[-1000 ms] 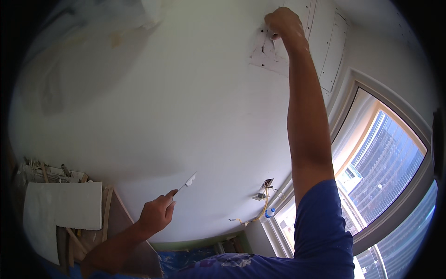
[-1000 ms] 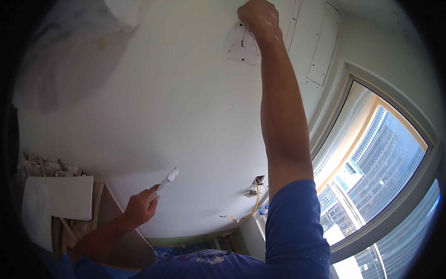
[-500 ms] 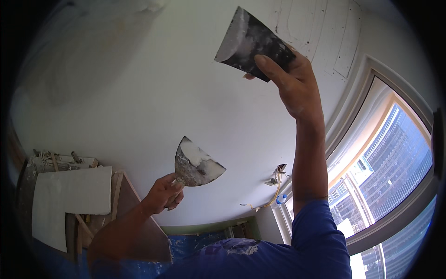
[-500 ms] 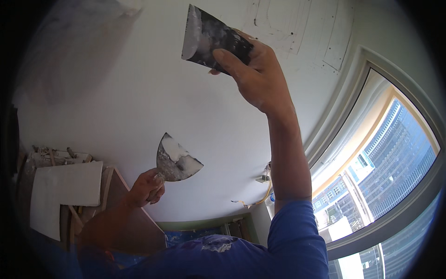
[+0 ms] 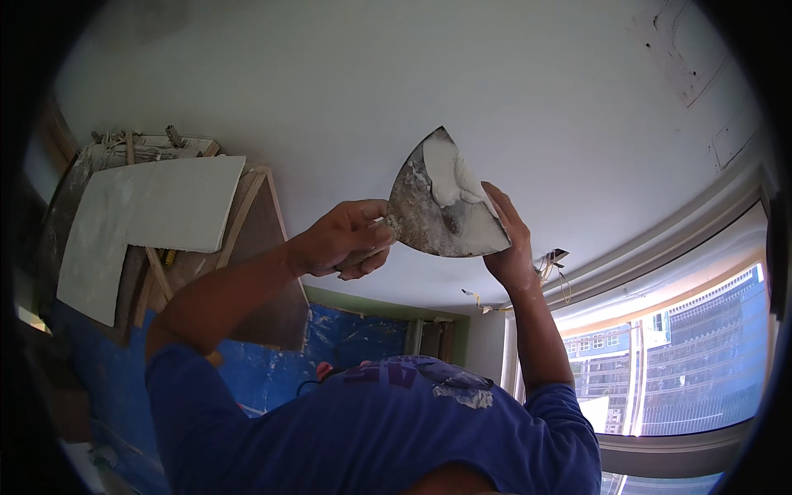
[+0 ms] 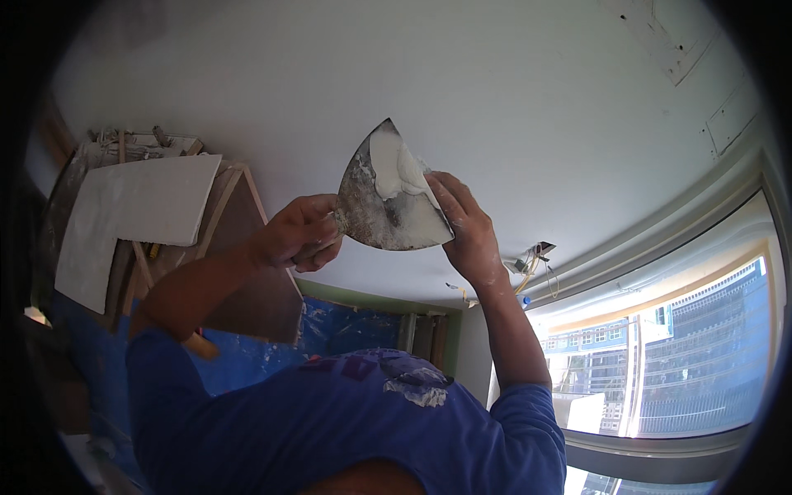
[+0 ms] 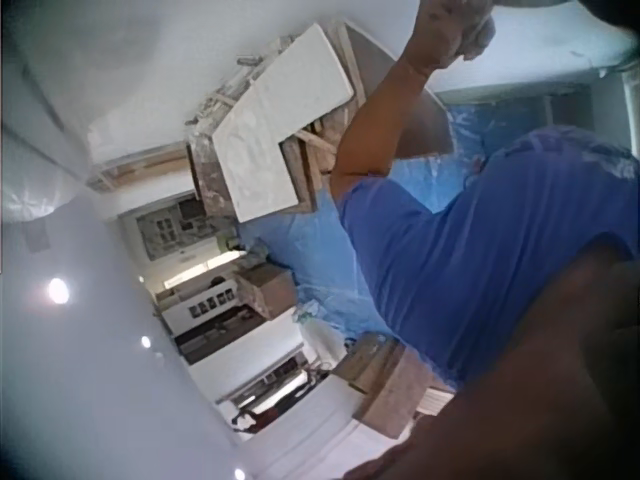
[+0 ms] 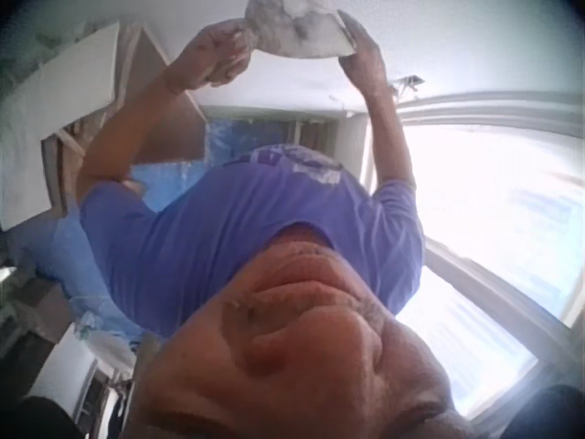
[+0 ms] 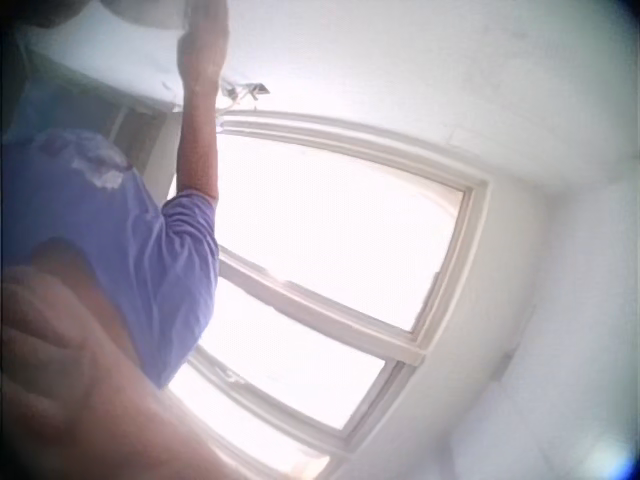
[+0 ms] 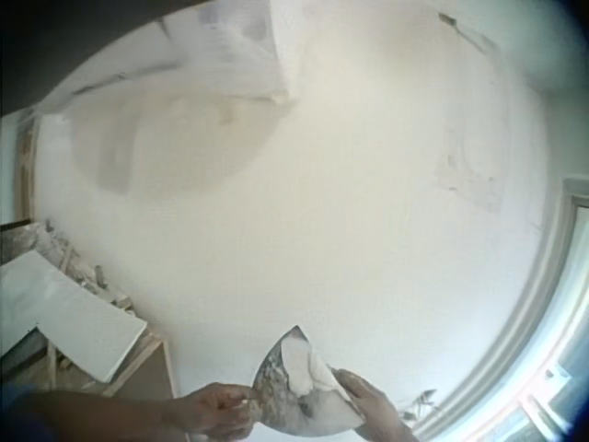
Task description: The person applies joint compound to a ceiling patch using a putty knife and hawk, then applies and smooths white mesh tape over the seams. The person works on a single rectangular ceiling area, repeatedly smoothing the tape with a tool.
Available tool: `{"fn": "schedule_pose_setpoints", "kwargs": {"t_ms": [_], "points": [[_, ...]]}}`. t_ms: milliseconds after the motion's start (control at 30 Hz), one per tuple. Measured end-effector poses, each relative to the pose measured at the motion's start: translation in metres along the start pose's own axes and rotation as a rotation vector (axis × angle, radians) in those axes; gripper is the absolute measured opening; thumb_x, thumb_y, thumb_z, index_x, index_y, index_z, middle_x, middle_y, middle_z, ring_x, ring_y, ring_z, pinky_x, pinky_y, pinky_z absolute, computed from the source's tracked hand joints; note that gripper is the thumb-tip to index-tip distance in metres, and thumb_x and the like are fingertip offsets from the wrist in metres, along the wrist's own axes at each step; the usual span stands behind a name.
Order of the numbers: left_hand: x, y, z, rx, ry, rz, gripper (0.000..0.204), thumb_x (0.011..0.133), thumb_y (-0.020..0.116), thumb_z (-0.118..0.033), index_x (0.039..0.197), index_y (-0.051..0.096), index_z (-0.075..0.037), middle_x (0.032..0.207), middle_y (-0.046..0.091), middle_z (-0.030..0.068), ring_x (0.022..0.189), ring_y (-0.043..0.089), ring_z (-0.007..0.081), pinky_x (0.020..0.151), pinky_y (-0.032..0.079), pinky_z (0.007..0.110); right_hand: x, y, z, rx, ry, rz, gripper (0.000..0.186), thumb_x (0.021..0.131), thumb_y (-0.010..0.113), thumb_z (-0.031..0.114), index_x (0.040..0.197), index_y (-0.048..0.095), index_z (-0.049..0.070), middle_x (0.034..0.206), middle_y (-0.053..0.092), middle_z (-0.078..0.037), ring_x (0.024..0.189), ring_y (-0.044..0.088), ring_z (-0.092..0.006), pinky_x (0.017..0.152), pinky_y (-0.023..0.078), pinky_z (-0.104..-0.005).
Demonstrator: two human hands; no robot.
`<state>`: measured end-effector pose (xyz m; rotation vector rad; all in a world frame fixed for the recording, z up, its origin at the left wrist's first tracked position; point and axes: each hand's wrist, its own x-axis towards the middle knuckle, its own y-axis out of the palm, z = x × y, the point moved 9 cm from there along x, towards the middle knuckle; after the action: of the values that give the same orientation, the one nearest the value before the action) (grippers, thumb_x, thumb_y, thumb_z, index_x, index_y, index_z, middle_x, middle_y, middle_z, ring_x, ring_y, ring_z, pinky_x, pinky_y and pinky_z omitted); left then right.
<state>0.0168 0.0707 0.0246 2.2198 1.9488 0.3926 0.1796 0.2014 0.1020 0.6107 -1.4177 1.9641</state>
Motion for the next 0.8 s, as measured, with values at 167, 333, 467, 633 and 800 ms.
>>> {"fn": "schedule_pose_setpoints", "kwargs": {"t_ms": [167, 333, 467, 633, 800], "points": [[-0.001, -0.024, -0.021, 0.574, 0.193, -0.322, 0.027, 0.107, 0.069, -0.026, 0.095, 0.057, -0.005, 0.069, 0.060, 0.0030, 0.054, 0.055, 0.0076, 0.051, 0.044, 0.028, -0.048, -0.016, -0.070, 0.381, 0.605, -0.114, 0.041, 0.103, 0.058, -0.003, 0.144, 0.055, -0.003, 0.123, 0.072, -0.022, 0.104, 0.076, -0.0306, 0.089, 0.061, -0.0394], [-0.016, 0.005, -0.031, 1.420, 0.713, -0.330, 0.048, 0.093, 0.079, -0.011, 0.138, 0.065, -0.002, 0.081, 0.069, 0.0125, 0.063, 0.067, 0.0283, 0.057, 0.054, 0.040, -0.076, 0.059, -0.026, 1.673, 0.945, -0.088, 0.029, 0.108, 0.058, 0.016, 0.126, 0.059, -0.006, 0.109, 0.071, -0.018, 0.089, 0.071, -0.0269, 0.063, 0.054, -0.0409], [-0.003, 0.019, -0.029, 1.654, 0.600, -0.251, 0.053, 0.092, 0.078, -0.010, 0.142, 0.064, -0.005, 0.083, 0.070, 0.0129, 0.063, 0.067, 0.0291, 0.056, 0.055, 0.043, -0.060, 0.049, -0.028, 1.648, 0.900, -0.082, 0.034, 0.109, 0.052, 0.022, 0.128, 0.060, -0.005, 0.109, 0.072, -0.019, 0.089, 0.072, -0.0277, 0.054, 0.049, -0.0352], [0.008, -0.007, -0.024, 1.326, 0.447, -0.297, 0.040, 0.102, 0.070, -0.015, 0.138, 0.063, -0.002, 0.079, 0.066, 0.0117, 0.056, 0.058, 0.0249, 0.051, 0.049, 0.038, -0.044, -0.026, -0.019, 1.482, 0.533, -0.322, 0.037, 0.106, 0.059, 0.010, 0.140, 0.052, -0.005, 0.122, 0.068, -0.023, 0.097, 0.072, -0.0320, 0.064, 0.059, -0.0412], [0.014, -0.035, 0.041, 0.131, -0.270, -0.106, 0.033, 0.110, 0.063, -0.026, 0.132, 0.059, -0.002, 0.079, 0.063, 0.0089, 0.054, 0.053, 0.0161, 0.046, 0.043, 0.031, -0.027, -0.034, 0.013, 0.167, -0.120, -0.026, 0.075, 0.097, 0.059, -0.014, 0.162, 0.040, 0.019, 0.146, 0.058, -0.019, 0.130, 0.063, -0.0395, 0.103, 0.059, -0.0425]]}}
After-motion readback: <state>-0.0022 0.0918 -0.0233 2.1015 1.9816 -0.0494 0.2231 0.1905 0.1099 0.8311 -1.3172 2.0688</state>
